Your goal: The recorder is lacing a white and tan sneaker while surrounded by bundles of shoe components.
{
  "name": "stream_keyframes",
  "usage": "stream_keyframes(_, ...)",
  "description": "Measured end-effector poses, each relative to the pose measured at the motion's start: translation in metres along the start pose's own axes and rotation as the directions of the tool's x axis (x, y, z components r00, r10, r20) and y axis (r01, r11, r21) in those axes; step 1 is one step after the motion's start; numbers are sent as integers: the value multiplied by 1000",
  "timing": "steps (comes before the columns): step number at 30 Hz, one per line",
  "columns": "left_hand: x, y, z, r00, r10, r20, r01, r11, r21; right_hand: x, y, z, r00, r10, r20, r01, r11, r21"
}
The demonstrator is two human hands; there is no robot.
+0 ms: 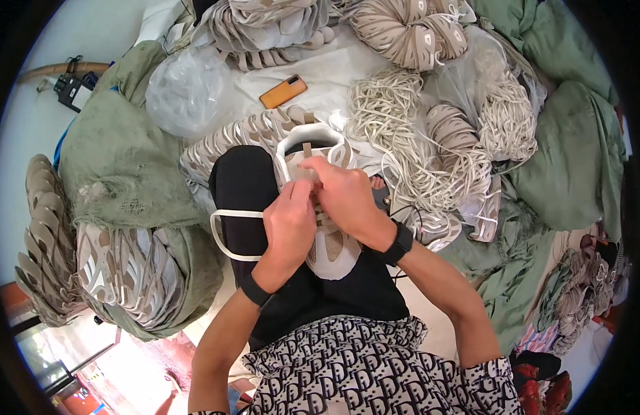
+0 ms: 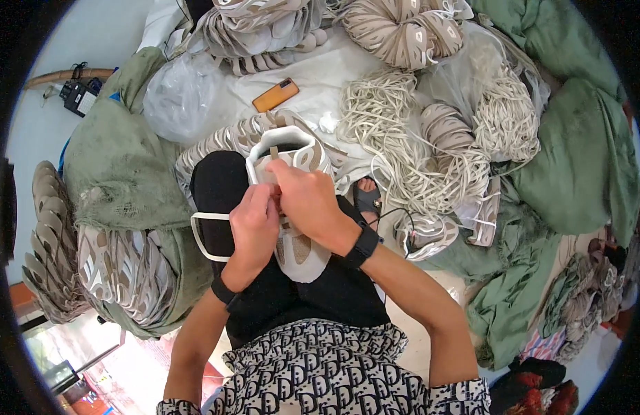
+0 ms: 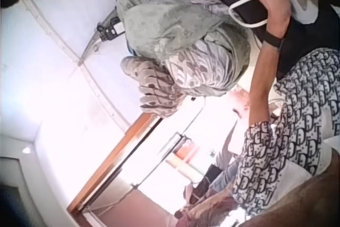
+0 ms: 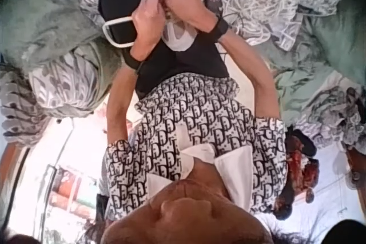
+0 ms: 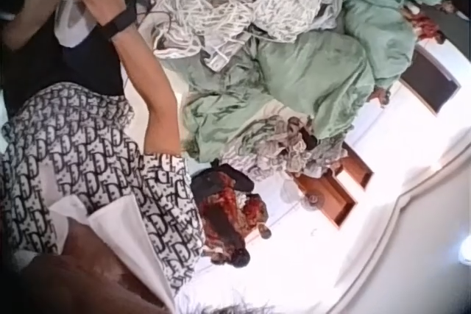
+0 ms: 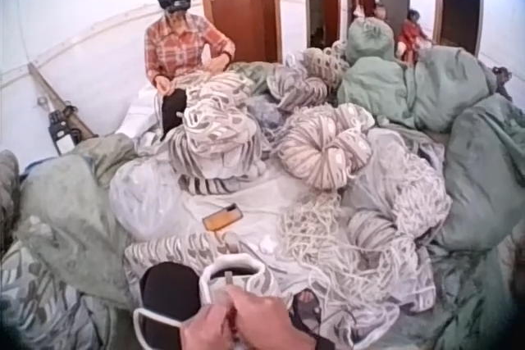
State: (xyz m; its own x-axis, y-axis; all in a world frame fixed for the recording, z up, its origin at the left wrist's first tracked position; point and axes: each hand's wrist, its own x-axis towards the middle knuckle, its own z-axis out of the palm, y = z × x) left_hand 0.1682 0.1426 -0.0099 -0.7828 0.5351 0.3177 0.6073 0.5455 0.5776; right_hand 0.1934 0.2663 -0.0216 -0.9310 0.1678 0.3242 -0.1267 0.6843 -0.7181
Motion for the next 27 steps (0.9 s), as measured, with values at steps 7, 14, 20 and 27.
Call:
stream_keyframes(7,-7,0,-24,984,-114,140,138,975,-174,7,-9,-40,979,-141,146,169,966,-196)
stream_keyframes(14,-6,-2,-27,971,-59,232,90,988,-127,24,3,-22,891,-397,221,448,848,-284)
stream_keyframes(20,-16,-11,-30,960,158,231,-159,987,-16,29,-5,-26,830,-431,354,545,762,-350)
stream_keyframes(27,-16,-11,-37,932,218,288,-230,973,8,25,0,-24,841,-421,338,521,798,-303)
